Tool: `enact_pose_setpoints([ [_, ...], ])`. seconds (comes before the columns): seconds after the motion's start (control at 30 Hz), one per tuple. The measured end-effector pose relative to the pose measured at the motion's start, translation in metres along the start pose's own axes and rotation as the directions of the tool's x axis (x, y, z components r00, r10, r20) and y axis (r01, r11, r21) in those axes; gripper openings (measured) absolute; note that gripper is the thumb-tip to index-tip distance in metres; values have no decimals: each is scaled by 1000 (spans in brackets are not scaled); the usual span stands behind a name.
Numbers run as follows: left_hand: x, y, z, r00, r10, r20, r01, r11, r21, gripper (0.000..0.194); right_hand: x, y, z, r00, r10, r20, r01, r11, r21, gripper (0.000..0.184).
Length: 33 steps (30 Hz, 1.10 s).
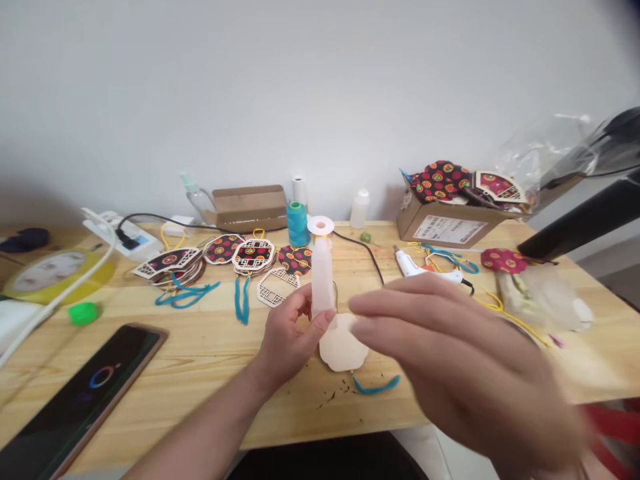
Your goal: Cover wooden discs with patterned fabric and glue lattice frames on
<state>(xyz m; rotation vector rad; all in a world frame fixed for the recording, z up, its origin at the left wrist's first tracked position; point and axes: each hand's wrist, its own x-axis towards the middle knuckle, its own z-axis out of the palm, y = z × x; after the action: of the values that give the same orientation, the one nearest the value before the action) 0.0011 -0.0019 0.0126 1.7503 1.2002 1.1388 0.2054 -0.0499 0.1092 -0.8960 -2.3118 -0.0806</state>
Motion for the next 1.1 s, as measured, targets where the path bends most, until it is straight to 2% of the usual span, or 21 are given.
enact_pose_setpoints([
  [0.07, 0, 3, -2, 998, 55, 35, -52, 997, -64, 26, 13, 4, 18, 989, -146, 22, 147, 983, -108, 34],
  [0.17, -1, 4, -2, 991, 59, 120, -33, 978, -207, 27, 11, 8, 43, 965, -205, 162, 247, 918, -312, 35],
  [0.27, -4, 3, -1, 978, 27, 208, 20, 975, -222, 25, 1, 12, 57, 951, -215, 222, 290, 871, -397, 36],
  [0.43, -7, 1, -4, 930, 76, 359, 1, 978, -210, 25, -10, 18, 61, 949, -252, 188, 312, 834, -455, 32],
  [0.5, -6, -1, -5, 945, 52, 322, 40, 962, -271, 32, -15, 24, 61, 956, -243, 166, 293, 846, -446, 31],
  [0.57, -4, -2, -5, 984, -24, 174, 78, 948, -310, 34, -21, 32, 63, 980, -176, 91, 197, 907, -372, 32],
  [0.63, -1, -2, -4, 995, -98, 4, 95, 952, -291, 31, -27, 39, 65, 999, -22, -30, 16, 982, -190, 33],
  [0.7, 0, -1, -4, 993, -95, -71, 80, 978, -194, 31, -32, 44, 67, 970, 200, -138, -196, 980, 39, 30],
  [0.73, 0, 0, -5, 996, -52, -66, 44, 992, -118, 32, -33, 45, 68, 934, 317, -163, -295, 945, 143, 28],
  [0.8, -3, 1, -4, 994, 108, 12, -108, 992, 59, 28, -33, 46, 70, 834, 527, -161, -463, 828, 316, 23],
  [0.83, -6, 1, -3, 976, 206, 75, -214, 967, 135, 25, -31, 46, 70, 781, 610, -134, -521, 754, 400, 22],
  [0.9, -11, 3, 0, 899, 376, 226, -426, 872, 242, 19, -29, 45, 72, 694, 719, -41, -584, 595, 552, 19],
  [1.0, -20, 8, 7, 763, 514, 391, -640, 683, 351, 20, -24, 46, 75, 641, 765, 66, -598, 443, 668, 20],
  [1.07, -26, 14, 11, 724, 552, 414, -690, 589, 421, 21, -21, 45, 76, 633, 769, 92, -604, 417, 679, 22],
  [1.1, -29, 18, 12, 724, 556, 409, -690, 566, 451, 22, -19, 44, 76, 629, 771, 101, -613, 412, 674, 23],
])
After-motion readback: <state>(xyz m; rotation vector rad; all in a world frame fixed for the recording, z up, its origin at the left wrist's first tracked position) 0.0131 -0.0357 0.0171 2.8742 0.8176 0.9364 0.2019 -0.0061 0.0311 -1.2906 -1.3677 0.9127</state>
